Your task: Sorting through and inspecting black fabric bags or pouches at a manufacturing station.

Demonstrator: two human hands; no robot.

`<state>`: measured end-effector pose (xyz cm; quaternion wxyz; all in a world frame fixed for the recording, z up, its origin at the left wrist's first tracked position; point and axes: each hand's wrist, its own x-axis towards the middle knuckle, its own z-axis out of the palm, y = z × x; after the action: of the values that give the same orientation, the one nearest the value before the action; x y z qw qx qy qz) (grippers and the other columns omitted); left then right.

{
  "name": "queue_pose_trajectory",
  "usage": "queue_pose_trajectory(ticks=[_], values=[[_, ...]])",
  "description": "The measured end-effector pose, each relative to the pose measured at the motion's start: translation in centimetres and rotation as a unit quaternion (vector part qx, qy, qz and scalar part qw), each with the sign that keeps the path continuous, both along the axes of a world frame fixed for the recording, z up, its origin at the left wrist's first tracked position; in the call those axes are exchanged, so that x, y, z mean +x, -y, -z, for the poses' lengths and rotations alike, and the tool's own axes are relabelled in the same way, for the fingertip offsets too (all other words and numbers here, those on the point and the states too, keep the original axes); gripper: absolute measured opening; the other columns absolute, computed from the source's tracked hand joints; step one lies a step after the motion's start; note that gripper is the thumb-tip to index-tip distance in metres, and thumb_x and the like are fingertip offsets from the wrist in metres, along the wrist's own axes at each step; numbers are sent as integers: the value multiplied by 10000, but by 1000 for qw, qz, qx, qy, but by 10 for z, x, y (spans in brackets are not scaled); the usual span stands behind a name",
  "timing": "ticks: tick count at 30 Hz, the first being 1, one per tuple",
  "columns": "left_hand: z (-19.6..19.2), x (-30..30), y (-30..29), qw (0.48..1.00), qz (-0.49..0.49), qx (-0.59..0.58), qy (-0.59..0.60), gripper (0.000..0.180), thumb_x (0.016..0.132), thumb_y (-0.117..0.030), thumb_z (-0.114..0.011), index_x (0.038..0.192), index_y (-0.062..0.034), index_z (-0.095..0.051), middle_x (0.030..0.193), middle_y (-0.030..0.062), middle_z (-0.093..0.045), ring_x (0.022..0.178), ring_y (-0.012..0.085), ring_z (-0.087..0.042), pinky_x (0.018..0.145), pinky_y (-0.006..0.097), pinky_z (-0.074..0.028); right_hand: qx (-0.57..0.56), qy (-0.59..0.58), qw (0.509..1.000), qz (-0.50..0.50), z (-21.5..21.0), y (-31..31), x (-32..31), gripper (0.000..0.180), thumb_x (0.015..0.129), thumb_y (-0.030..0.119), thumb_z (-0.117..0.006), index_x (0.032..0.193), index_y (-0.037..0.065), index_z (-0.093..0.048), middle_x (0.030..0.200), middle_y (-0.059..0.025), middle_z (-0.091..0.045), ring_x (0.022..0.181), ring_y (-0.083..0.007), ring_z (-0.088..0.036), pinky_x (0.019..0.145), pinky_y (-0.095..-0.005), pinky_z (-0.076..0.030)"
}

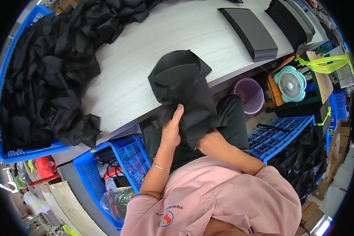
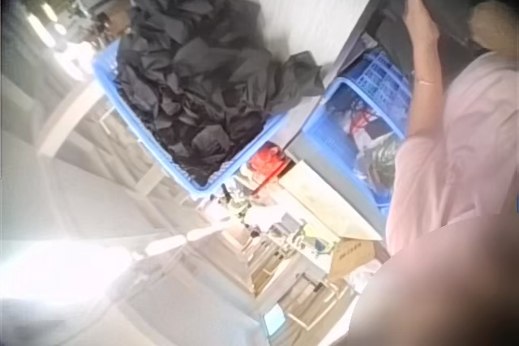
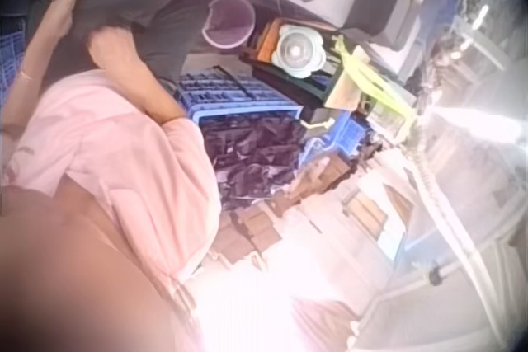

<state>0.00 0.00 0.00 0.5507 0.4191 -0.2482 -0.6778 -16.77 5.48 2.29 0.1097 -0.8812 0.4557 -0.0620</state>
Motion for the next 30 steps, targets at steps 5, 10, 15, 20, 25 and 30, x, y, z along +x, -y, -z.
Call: queue_pose_trajectory(ticks=[5, 10, 15, 20, 25, 30], values=[[5, 1, -5, 990, 31, 137, 3, 485, 917, -256, -731, 1313, -31, -562, 1253, 60, -608, 1130, 152, -575, 999, 316, -466, 160, 510, 821, 202, -66, -1, -35, 127, 879, -15, -615, 960, -43, -710, 797, -106, -703, 612, -150, -679, 584, -252, -513], [13, -1, -21, 996, 78, 32, 20, 459, 915, -215, -730, 1315, -59, -567, 1251, 52, -611, 1127, 167, -583, 998, 333, -474, 5, 410, 875, 257, -50, 51, -53, 169, 884, 27, -650, 1021, -67, -682, 863, -66, -675, 786, -125, -631, 751, -243, -479], [24, 7, -25, 983, 78, 148, -70, 412, 932, -167, -695, 1292, -9, -573, 1257, 79, -631, 1116, 191, -610, 987, 349, -490, 406, 684, 576, 189, -15, 58, -62, 206, 840, 21, -698, 1035, -45, -700, 995, -61, -726, 833, -141, -667, 820, -272, -527], [28, 2, -23, 999, 27, 16, -19, 415, 925, -174, -700, 1283, 0, -582, 1253, 85, -636, 1109, 188, -616, 978, 346, -494, 446, 688, 515, 251, 6, 64, -40, 231, 815, 0, -705, 1042, -42, -690, 988, -94, -723, 847, -156, -679, 813, -285, -553], [20, -4, -10, 996, -20, 62, -56, 353, 930, -118, -669, 1257, -8, -596, 1205, 72, -647, 1095, 184, -610, 963, 345, -500, 396, 647, 565, 325, -9, 67, -30, 184, 855, 104, -742, 971, -15, -662, 899, -52, -695, 800, -105, -642, 740, -251, -538], [37, 19, -9, 963, 74, 119, -231, 343, 951, -105, -603, 1271, 16, -584, 1253, 117, -639, 1136, 242, -624, 1018, 389, -495, 367, 593, 636, 331, 9, 52, -44, 159, 874, 150, -745, 827, 42, -639, 800, 35, -626, 738, -47, -559, 691, -197, -473]])
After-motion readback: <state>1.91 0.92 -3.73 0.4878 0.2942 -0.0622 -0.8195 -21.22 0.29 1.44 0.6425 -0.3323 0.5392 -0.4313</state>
